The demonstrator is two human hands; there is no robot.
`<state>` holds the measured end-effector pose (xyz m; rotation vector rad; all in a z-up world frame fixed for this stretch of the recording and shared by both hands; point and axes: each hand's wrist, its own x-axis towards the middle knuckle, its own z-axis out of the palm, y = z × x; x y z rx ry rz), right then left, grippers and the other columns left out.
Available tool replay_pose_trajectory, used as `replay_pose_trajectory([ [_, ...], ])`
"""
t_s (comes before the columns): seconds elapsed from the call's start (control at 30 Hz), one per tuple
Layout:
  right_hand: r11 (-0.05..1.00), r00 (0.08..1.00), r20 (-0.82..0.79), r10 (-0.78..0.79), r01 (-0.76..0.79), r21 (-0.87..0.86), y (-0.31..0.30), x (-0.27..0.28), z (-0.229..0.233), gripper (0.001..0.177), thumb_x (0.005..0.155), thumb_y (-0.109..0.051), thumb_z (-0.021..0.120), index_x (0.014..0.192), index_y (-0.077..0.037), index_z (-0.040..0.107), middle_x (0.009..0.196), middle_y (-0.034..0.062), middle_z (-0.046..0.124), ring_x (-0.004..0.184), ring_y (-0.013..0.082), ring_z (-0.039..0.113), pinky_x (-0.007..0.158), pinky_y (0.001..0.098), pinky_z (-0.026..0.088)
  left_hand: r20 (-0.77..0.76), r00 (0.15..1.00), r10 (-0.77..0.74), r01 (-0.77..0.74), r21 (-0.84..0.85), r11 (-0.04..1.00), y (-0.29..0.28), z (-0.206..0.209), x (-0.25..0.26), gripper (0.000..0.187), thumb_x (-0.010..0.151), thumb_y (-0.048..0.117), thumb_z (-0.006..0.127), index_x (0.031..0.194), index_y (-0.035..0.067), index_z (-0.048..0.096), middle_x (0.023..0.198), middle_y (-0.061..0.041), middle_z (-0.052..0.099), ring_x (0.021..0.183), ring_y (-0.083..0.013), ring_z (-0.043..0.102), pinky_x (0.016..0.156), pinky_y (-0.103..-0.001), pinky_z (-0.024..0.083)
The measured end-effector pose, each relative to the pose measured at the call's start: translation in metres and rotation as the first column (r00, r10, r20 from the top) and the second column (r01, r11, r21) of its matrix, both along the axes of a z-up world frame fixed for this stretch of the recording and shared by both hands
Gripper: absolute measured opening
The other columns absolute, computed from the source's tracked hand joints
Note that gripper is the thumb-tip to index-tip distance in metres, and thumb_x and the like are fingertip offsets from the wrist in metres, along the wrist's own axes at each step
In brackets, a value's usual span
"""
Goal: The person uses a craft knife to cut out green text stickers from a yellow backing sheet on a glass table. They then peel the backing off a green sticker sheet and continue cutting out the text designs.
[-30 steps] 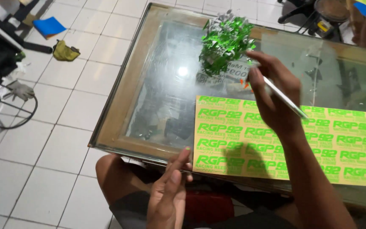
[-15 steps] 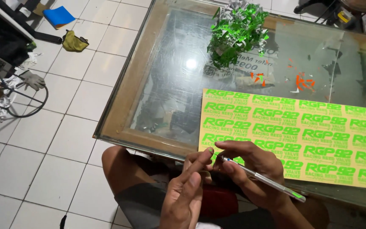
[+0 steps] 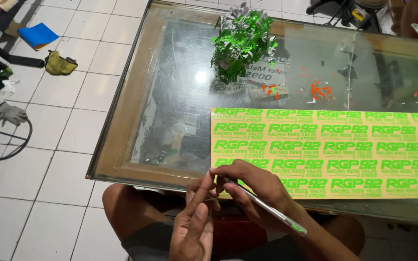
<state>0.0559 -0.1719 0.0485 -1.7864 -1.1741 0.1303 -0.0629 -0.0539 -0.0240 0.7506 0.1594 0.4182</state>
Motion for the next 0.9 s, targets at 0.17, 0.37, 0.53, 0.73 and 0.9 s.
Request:
replay_pose_trajectory([
  [0.17,0.972,0.973,0.043,-0.229,0.231,-0.039,0.007,0.05,-0.005,0.034,0.108,-0.036,0.044,0.12,-0.014,0.066,0.096,-0.0034,0.075,0.086,0.0119,0.074,0.079,0.0283,0.054,-0.015,0.999,0.04,-0.038,0.124,0.992,0.007,0.005,0.003,0.061,0.1,0.031,0.056,0.146,-0.009,0.054,0.132,-0.009,0.049,0.11,-0.0159,0.05,0.088,-0.03,0.042],
  [0.37,0.93,0.891,0.264,-0.369,0.35,0.117,0.042,0.182,-0.008,0.035,0.112,-0.026,0.046,0.124,-0.001,0.066,0.081,0.0045,0.072,0.07,0.0168,0.068,0.069,0.0329,0.053,0.046,0.996,0.077,-0.081,0.106,0.991,0.01,-0.011,0.001,0.059,0.1,0.029,0.057,0.142,-0.013,0.056,0.13,-0.013,0.052,0.108,-0.0174,0.053,0.084,-0.03,0.044],
  [0.53,0.95,0.879,0.391,-0.273,0.311,-0.036,0.049,0.232,-0.032,0.04,0.112,-0.026,0.038,0.123,0.0,0.066,0.075,0.0103,0.069,0.058,0.0254,0.065,0.051,0.0399,0.046,0.059,0.989,0.132,-0.134,0.03,0.99,0.02,-0.046,-0.008,0.042,0.1,0.019,0.06,0.124,-0.014,0.07,0.127,-0.016,0.062,0.101,-0.0238,0.062,0.082,-0.031,0.046],
  [0.73,0.844,0.928,0.223,-0.3,0.367,-0.391,0.003,0.2,0.012,0.048,0.106,-0.031,0.039,0.144,-0.013,0.062,0.115,0.0172,0.077,0.096,0.0339,0.071,0.077,0.0424,0.049,0.1,0.969,0.228,-0.242,0.172,0.955,0.035,-0.016,-0.006,0.029,0.102,0.021,0.059,0.089,-0.004,0.067,0.087,-0.014,0.054,0.08,-0.0203,0.05,0.077,-0.028,0.035],
  [0.9,0.815,0.813,0.059,-0.579,0.58,0.004,-0.074,0.133,0.045,0.032,0.115,-0.026,0.051,0.122,-0.002,0.072,0.063,0.0077,0.062,0.054,0.0118,0.06,0.053,0.0238,0.05,-0.411,0.908,0.083,0.222,0.64,0.736,0.039,-0.04,-0.016,0.047,0.089,0.021,0.078,0.053,0.012,0.05,0.05,0.002,0.049,0.047,-0.0073,0.041,0.047,-0.025,0.032],
])
